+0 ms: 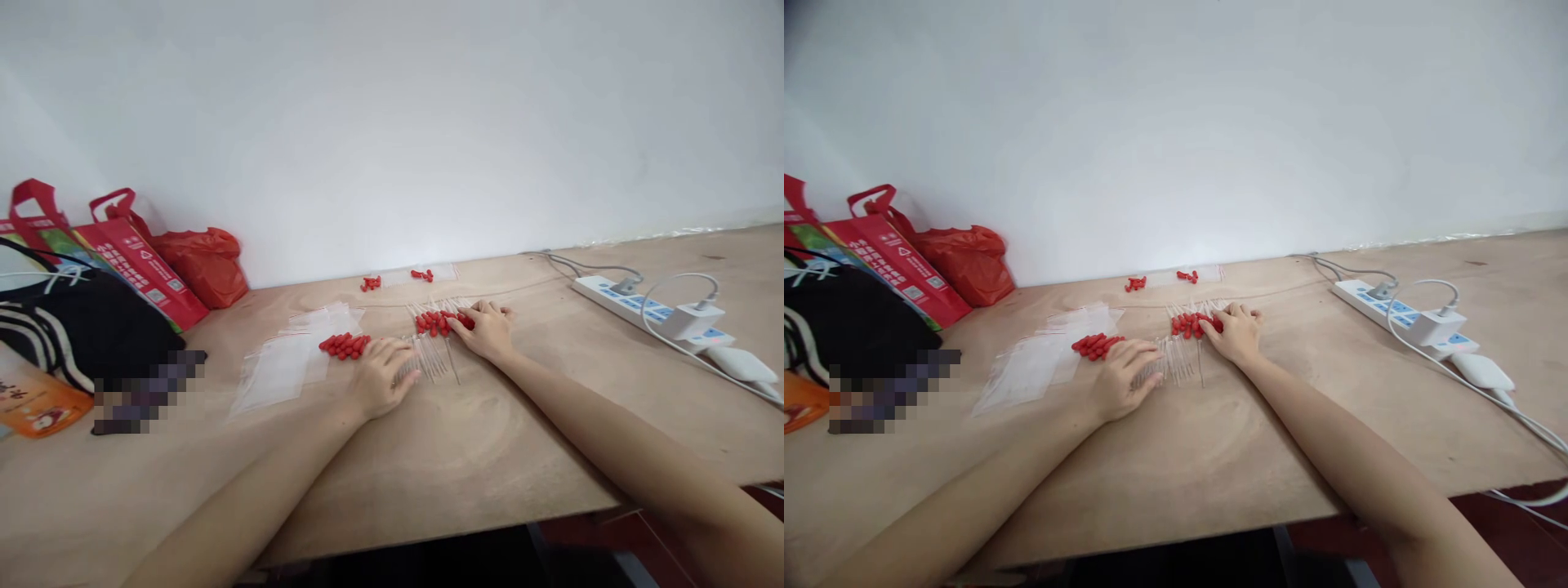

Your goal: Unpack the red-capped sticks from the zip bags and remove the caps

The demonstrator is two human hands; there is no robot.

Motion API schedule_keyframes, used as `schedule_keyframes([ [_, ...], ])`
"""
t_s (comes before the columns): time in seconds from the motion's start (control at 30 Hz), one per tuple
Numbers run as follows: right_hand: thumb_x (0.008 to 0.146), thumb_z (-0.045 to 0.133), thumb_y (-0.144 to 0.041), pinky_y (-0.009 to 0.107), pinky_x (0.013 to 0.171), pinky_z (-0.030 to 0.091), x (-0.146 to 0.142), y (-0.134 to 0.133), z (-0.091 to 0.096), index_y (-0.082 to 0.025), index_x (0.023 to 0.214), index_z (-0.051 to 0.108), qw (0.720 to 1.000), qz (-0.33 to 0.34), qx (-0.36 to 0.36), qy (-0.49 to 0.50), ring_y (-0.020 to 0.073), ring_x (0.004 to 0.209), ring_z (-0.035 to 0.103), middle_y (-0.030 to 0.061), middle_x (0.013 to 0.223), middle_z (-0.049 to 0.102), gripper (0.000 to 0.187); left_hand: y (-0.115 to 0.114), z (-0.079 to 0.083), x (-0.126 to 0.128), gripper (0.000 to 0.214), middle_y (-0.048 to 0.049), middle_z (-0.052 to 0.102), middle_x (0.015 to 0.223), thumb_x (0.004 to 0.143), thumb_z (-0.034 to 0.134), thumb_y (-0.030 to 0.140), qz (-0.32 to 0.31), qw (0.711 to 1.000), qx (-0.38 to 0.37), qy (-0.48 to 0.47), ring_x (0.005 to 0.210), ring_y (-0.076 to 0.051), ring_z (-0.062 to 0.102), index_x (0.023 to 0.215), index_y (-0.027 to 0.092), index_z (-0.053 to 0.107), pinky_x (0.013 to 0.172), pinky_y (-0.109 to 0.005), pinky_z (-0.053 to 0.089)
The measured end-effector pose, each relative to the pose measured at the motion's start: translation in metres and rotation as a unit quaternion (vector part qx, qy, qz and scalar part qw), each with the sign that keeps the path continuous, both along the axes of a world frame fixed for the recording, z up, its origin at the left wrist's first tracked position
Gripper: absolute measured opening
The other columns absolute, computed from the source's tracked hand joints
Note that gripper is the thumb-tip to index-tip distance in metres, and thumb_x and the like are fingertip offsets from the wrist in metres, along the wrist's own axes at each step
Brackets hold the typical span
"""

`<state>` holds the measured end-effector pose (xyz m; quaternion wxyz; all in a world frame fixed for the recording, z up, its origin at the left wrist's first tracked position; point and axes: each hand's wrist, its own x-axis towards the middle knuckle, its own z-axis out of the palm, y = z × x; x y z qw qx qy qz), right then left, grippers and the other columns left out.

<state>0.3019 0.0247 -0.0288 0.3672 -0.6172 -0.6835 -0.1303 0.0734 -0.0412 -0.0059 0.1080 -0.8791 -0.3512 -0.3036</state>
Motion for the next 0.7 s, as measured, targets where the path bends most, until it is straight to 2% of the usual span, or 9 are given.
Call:
schedule_keyframes([
  [0.13, 0.079, 0.045, -0.047, 0.039, 0.080, 0.017, -0.005, 0.002, -0.001, -0.027, 0.085, 0.067, 1.000, 0.007, 0.015, -0.004, 0.0184, 0.080, 0.044, 0.0045, 0.079, 0.056, 0.031, -0.006, -0.004, 0.038, 0.034, -0.0048, 0.052, 0.120, 0.081, 0.046, 0.040, -0.054, 0.997, -0.041, 0.038, 0.118, -0.021, 0.038, 0.110, 0.024, 0.054, 0.100, -0.043, 0.022],
  [0.3, 0.081, 0.045, -0.040, 0.038, 0.081, 0.017, -0.004, 0.001, -0.001, -0.025, 0.081, 0.067, 0.999, 0.021, 0.047, -0.001, 0.0166, 0.078, 0.044, 0.0034, 0.077, 0.056, 0.027, -0.001, -0.007, 0.065, 0.032, -0.0056, 0.055, 0.117, 0.080, 0.046, 0.040, -0.069, 0.990, -0.099, 0.067, 0.119, -0.022, 0.038, 0.106, 0.023, 0.057, 0.104, -0.050, 0.012],
  [0.4, 0.082, 0.046, -0.037, 0.037, 0.081, 0.017, -0.003, -0.001, -0.001, -0.023, 0.082, 0.066, 0.997, 0.024, 0.078, 0.012, 0.0159, 0.077, 0.045, 0.0032, 0.077, 0.056, 0.025, 0.005, -0.006, 0.065, 0.025, -0.0032, 0.058, 0.111, 0.081, 0.046, 0.035, -0.067, 0.988, -0.120, 0.067, 0.116, -0.021, 0.041, 0.098, 0.023, 0.061, 0.104, -0.050, 0.008],
  [0.53, 0.081, 0.046, -0.035, 0.036, 0.081, 0.018, -0.002, -0.003, 0.001, -0.023, 0.082, 0.066, 0.992, 0.023, 0.116, 0.035, 0.0151, 0.075, 0.045, 0.0027, 0.075, 0.056, 0.023, 0.012, -0.006, 0.057, 0.023, -0.0028, 0.061, 0.105, 0.081, 0.047, 0.032, -0.030, 0.989, -0.138, 0.046, 0.112, -0.022, 0.044, 0.097, 0.023, 0.061, 0.102, -0.051, 0.013],
  [0.7, 0.080, 0.048, -0.034, 0.036, 0.081, 0.020, -0.002, -0.009, 0.003, -0.023, 0.080, 0.065, 0.989, 0.033, 0.138, 0.045, 0.0152, 0.074, 0.045, 0.0019, 0.072, 0.054, 0.021, 0.014, -0.009, 0.054, 0.025, -0.0054, 0.060, 0.099, 0.079, 0.049, 0.036, -0.006, 0.993, -0.109, 0.044, 0.101, -0.021, 0.049, 0.097, 0.022, 0.061, 0.099, -0.049, 0.019],
])
